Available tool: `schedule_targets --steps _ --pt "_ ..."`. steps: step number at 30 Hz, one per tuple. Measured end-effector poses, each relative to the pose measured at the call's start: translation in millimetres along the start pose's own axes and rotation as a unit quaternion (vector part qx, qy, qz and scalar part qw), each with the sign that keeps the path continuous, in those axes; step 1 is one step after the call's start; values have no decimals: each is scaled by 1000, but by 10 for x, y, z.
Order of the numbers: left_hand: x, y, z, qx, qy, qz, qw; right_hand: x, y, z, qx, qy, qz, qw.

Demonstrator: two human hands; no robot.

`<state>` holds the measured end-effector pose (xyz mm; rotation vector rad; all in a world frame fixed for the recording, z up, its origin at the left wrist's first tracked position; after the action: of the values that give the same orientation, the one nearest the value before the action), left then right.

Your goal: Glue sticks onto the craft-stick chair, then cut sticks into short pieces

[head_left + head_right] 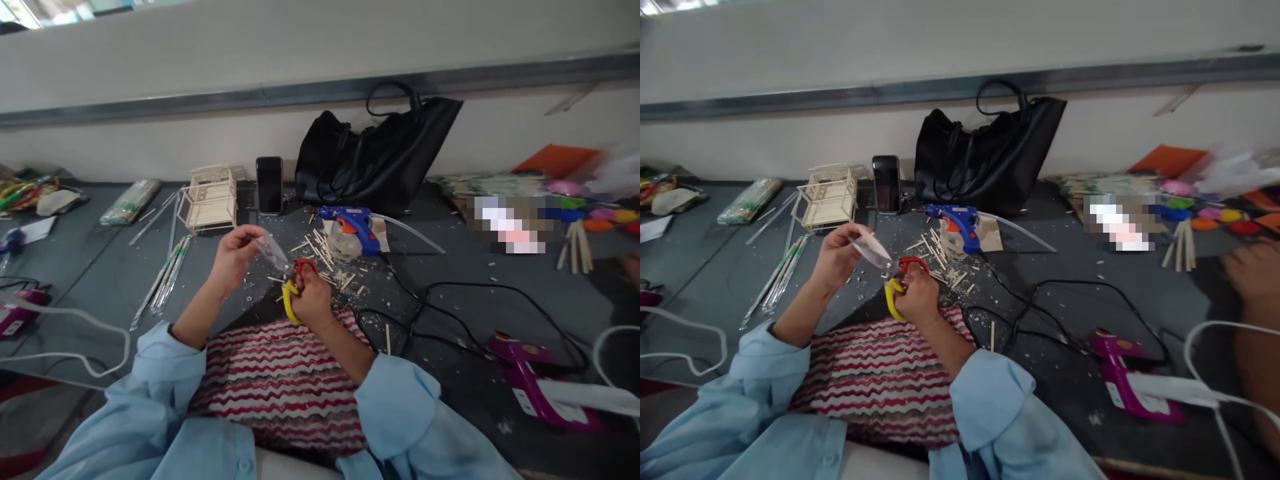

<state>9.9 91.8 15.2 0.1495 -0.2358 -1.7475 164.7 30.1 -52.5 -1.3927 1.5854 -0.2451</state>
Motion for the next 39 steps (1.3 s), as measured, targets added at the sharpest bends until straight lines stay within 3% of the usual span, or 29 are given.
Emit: schedule_targets --steps 4,7,17,21,25,30,33,39 --pt "84 -14 94 44 12 -20 999 -28 22 81 1 44 -19 999" --pt "112 -2 115 45 19 -10 999 -23 35 108 -23 39 -25 999" --pt "128 17 39 -6 43 -61 997 -32 -7 87 -19 29 -44 998" --pt "138 8 66 -11 41 -75 996 -3 -16 45 -111 20 -42 993" --pt "159 17 87 25 11 -147 989 42 -8 -51 -204 -21 -54 977" --pt "226 75 -50 91 -91 -250 960 69 39 -103 -223 -83 -51 970" --pt "247 97 -133 114 -115 -262 951 80 63 -93 -227 -79 -34 970" --pt "213 93 -157 130 -97 -244 956 66 66 -145 -243 -30 -27 969"
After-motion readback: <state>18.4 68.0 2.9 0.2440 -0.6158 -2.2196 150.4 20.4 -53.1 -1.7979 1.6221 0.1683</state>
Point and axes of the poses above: each hand's wrist, its own x-axis away from the middle knuckle, its own y-axis out of the palm, z = x × y, the point moved 1 cm from there along -x, towards the middle knuckle, and after that the axes turned 13 degrees about -y, right-handed, at the moved point
